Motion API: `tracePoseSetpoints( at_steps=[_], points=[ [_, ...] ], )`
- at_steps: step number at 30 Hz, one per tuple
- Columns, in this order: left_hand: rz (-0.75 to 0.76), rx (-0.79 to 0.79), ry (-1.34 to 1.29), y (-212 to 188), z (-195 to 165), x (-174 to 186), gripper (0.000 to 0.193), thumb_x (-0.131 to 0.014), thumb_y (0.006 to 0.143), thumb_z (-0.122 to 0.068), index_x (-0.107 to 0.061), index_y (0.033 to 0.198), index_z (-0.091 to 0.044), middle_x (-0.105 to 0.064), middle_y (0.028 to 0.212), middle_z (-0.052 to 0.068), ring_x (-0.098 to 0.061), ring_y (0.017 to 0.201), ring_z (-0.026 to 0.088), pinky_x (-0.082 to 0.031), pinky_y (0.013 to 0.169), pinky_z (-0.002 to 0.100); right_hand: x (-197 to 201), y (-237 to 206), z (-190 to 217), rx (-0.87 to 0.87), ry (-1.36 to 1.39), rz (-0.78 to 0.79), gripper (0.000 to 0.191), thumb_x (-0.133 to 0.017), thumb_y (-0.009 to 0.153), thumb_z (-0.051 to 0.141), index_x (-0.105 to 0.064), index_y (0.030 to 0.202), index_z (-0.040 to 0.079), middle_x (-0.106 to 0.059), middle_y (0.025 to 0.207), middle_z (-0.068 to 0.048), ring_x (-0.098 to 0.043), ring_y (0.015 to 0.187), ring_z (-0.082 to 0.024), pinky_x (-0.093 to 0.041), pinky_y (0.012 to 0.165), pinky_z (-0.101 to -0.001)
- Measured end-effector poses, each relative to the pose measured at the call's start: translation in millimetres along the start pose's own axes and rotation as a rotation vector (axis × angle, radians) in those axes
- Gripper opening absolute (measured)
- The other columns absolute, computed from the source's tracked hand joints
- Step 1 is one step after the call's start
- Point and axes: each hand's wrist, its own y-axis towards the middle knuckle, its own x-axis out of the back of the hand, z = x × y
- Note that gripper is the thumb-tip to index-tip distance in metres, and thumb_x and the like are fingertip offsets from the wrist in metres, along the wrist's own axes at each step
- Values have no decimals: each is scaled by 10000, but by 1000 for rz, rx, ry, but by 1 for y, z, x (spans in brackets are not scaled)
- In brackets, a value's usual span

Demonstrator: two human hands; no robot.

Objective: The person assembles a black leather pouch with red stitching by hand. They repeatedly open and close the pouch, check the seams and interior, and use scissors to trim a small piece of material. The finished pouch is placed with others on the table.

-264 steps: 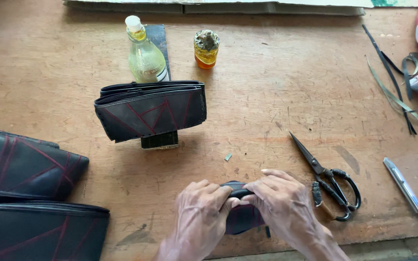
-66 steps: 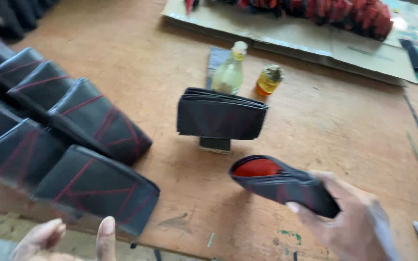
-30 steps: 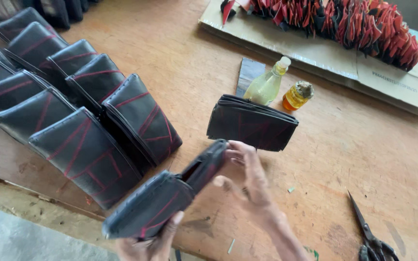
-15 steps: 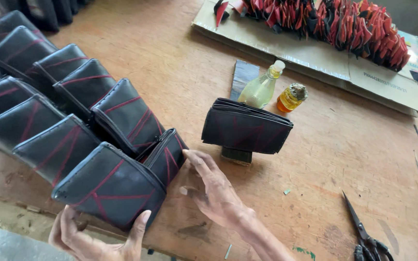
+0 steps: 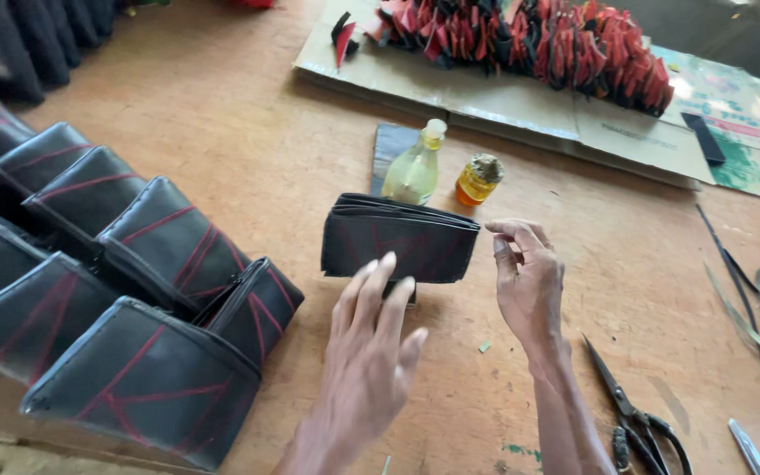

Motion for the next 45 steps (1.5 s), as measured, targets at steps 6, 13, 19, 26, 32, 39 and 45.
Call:
tracePoseSetpoints(
  at_steps=[6, 13, 19, 26, 32, 39, 45],
  points=[
    [17, -115, 188, 77, 19, -32, 895, -781, 737, -132, -350, 1500, 51, -331, 1551, 235, -290, 1435, 424, -171, 1145, 577, 9, 3, -27, -62, 29, 70, 220, -619, 964, -5, -725, 1145, 62, -718, 1105, -101, -710, 942, -183, -596, 784, -313],
    [5, -121, 189, 62, 13, -31, 427, -780, 802, -102, -667, 1214, -98, -582, 1154, 44, -505, 1191, 258, -308, 1053, 486, 11, 4, -38, -89, 66, 93, 235, -630, 983, 55, -687, 1210, 68, -709, 1183, -100, -705, 1038, -180, -609, 849, -324],
    [-2, -202, 147, 53, 13, -28, 151, -724, 862, -50, -684, 994, -111, -688, 954, 0, -630, 978, 185, -368, 1055, 452, 25, -24, -34, -227, 329, 368, 290, -588, 970, 109, -682, 1244, 122, -736, 1218, -78, -703, 1108, -192, -568, 955, -341],
    [148, -252, 208, 29, 7, -26, 216, -654, 771, -2, -699, 970, -73, -716, 923, 53, -667, 997, 223, -390, 1069, 475, 11, -14, -30, -193, 768, 845, 508, -349, 1095, 343, -634, 1386, 40, -697, 1370, -133, -643, 1288, -245, -450, 1151, -394],
    [97, -322, 224, 14, 12, -24, 263, -652, 772, -29, -724, 1024, -50, -759, 1077, 90, -690, 1068, 216, -398, 1089, 472, -10, 10, 22, -246, -39, 1036, 558, -312, 1030, 483, -640, 1351, 164, -698, 1279, -116, -649, 1179, -289, -483, 1010, -362],
    [113, -427, 52, -5, -16, 2, 179, -684, 807, -112, -722, 975, -60, -759, 996, 77, -712, 975, 222, -437, 1040, 490, -9, 8, 52, -119, -137, 1050, 529, -333, 1040, 435, -689, 1137, 57, -715, 1012, -240, -649, 968, -448, -504, 844, -509],
    [132, 71, -410, -24, -44, 12, 244, -820, 748, -46, -747, 980, -38, -754, 884, 67, -750, 833, 184, -577, 758, 290, 4, 1, 18, -163, 341, 955, 546, -440, 1014, 478, -644, 1325, 79, -733, 1196, -170, -711, 1093, -309, -556, 954, -444]
  ],
)
